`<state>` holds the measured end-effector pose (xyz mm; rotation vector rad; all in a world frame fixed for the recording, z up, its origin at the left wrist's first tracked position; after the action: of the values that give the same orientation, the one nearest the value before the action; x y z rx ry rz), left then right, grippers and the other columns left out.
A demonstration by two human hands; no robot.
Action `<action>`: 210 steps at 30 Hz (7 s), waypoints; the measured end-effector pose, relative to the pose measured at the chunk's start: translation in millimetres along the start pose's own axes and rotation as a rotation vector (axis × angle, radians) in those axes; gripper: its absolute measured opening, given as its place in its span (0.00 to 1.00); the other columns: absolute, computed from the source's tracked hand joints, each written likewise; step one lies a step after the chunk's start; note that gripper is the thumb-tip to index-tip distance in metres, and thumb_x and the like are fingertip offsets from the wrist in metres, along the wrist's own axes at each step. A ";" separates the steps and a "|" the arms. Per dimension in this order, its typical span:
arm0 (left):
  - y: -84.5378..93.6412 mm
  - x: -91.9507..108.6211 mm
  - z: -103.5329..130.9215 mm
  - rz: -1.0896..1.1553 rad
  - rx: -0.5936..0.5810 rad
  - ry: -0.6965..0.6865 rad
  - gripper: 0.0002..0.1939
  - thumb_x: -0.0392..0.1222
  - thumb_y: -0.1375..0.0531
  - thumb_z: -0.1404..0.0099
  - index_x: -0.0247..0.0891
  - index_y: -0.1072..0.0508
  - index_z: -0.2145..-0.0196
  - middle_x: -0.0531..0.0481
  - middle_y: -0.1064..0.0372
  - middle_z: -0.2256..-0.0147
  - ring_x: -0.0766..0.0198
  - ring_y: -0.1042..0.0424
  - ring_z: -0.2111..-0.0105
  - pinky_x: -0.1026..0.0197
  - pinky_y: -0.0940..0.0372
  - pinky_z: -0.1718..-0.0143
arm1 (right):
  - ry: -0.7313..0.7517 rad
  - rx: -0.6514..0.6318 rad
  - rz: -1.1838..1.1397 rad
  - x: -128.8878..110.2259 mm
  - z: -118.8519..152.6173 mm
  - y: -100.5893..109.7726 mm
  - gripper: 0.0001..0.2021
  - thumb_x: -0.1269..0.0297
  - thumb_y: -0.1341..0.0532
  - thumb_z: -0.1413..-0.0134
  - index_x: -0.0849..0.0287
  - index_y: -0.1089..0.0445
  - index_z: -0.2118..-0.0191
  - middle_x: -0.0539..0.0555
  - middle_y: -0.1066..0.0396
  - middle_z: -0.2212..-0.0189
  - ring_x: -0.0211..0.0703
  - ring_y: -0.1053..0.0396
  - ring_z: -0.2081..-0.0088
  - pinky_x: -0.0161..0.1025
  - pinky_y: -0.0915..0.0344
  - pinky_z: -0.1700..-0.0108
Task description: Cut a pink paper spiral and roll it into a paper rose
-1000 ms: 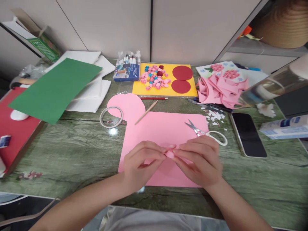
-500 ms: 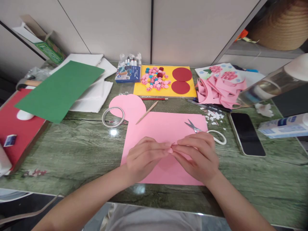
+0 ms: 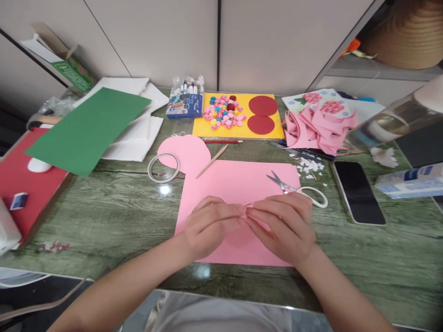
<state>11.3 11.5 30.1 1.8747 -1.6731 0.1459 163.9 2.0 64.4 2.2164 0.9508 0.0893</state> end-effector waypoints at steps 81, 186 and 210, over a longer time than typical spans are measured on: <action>-15.6 -21.5 9.1 0.940 0.172 1.192 0.11 0.34 0.38 0.43 0.38 0.31 0.61 0.52 0.28 0.68 0.70 0.29 0.67 0.68 0.34 0.64 | 0.027 -0.049 -0.107 0.8 -1.0 -7.6 0.09 0.72 0.31 0.58 0.58 0.28 0.68 0.50 0.26 0.73 0.39 0.31 0.70 0.40 0.35 0.66; -20.6 -38.3 10.6 0.696 -0.106 1.338 0.22 0.38 0.32 0.54 0.38 0.34 0.60 0.54 0.29 0.74 0.67 0.29 0.70 0.61 0.35 0.61 | -0.312 -0.307 -0.464 27.3 2.8 -19.8 0.11 0.77 0.40 0.54 0.54 0.33 0.65 0.51 0.31 0.66 0.44 0.34 0.62 0.46 0.38 0.58; -14.7 -25.9 -5.1 0.064 -0.388 0.871 0.16 0.33 0.38 0.48 0.42 0.34 0.61 0.60 0.29 0.69 0.71 0.29 0.68 0.67 0.37 0.61 | -0.125 -0.507 -0.201 24.1 10.0 -32.5 0.03 0.67 0.40 0.45 0.58 0.29 0.66 0.51 0.26 0.70 0.42 0.36 0.65 0.42 0.43 0.59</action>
<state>21.5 36.6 16.7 1.1938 -1.0487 0.5360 164.9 27.4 31.4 1.6369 0.9532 0.0868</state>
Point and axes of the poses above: each hand's wrist, its own z-axis away from the middle knuckle, its own y-axis out of the back of the hand, x = y × z, the point moved 5 cm from there along -z, towards the middle knuckle
